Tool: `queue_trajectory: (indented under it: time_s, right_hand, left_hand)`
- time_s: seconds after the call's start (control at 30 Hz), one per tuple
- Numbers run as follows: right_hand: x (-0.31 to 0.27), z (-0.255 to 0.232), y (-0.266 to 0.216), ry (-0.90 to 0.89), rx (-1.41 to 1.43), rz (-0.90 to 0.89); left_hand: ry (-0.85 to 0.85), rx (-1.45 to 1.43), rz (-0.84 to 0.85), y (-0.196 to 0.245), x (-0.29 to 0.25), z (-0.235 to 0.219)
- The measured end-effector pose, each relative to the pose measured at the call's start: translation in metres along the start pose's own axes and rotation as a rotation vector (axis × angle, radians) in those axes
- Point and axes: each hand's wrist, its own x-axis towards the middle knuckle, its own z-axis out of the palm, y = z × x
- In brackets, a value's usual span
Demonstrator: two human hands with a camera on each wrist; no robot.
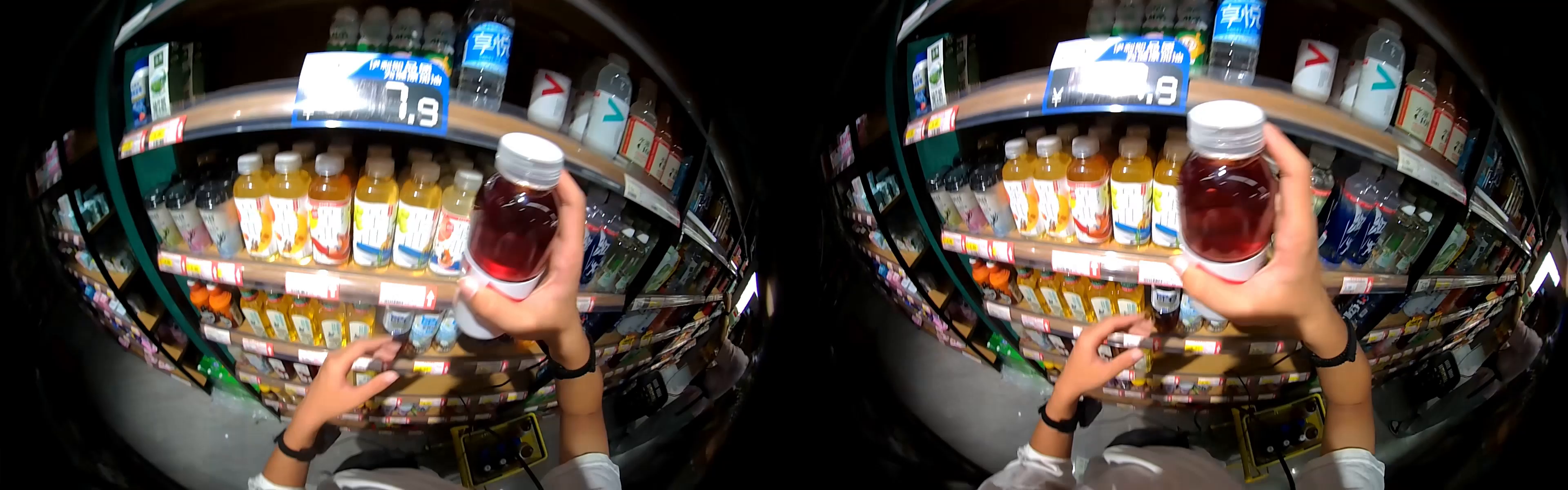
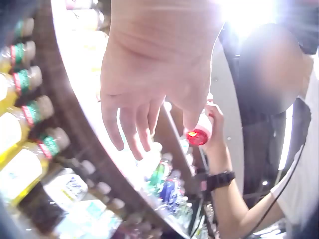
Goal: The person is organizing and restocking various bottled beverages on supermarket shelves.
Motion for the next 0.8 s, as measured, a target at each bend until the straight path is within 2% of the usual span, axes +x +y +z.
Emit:
queue_trajectory:
  time_s: [0.03,0.13,0.17,0.2,0.27,0.37,0.47,0.63,0.8]
  right_hand:
    - [-0.010,0.011,-0.008,-0.003,0.080,0.169]
    - [-0.022,0.022,-0.016,-0.183,0.236,0.414]
    - [-0.027,0.026,-0.016,-0.209,0.259,0.437]
    - [-0.030,0.030,-0.017,-0.194,0.293,0.471]
    - [-0.034,0.030,-0.017,-0.179,0.326,0.510]
    - [-0.035,0.019,-0.012,-0.222,0.388,0.592]
    - [-0.032,0.010,-0.011,-0.226,0.464,0.746]
    - [-0.045,0.009,-0.004,-0.202,0.491,0.751]
    - [-0.053,0.011,-0.002,-0.228,0.406,0.665]
  left_hand:
    - [-0.029,-0.124,0.020,0.005,0.007,0.005]
    - [-0.045,-0.168,0.132,0.032,0.031,0.021]
    - [-0.037,-0.161,0.199,0.035,0.035,0.028]
    - [-0.036,-0.158,0.190,0.035,0.034,0.033]
    - [-0.058,-0.349,0.039,0.029,0.030,0.042]
    - [-0.063,-0.460,0.018,0.022,0.025,0.045]
    - [-0.048,-0.512,0.034,0.014,0.024,0.048]
    - [-0.027,-0.458,0.086,0.010,0.026,0.052]
    - [0.050,-0.362,0.097,0.011,0.027,0.056]
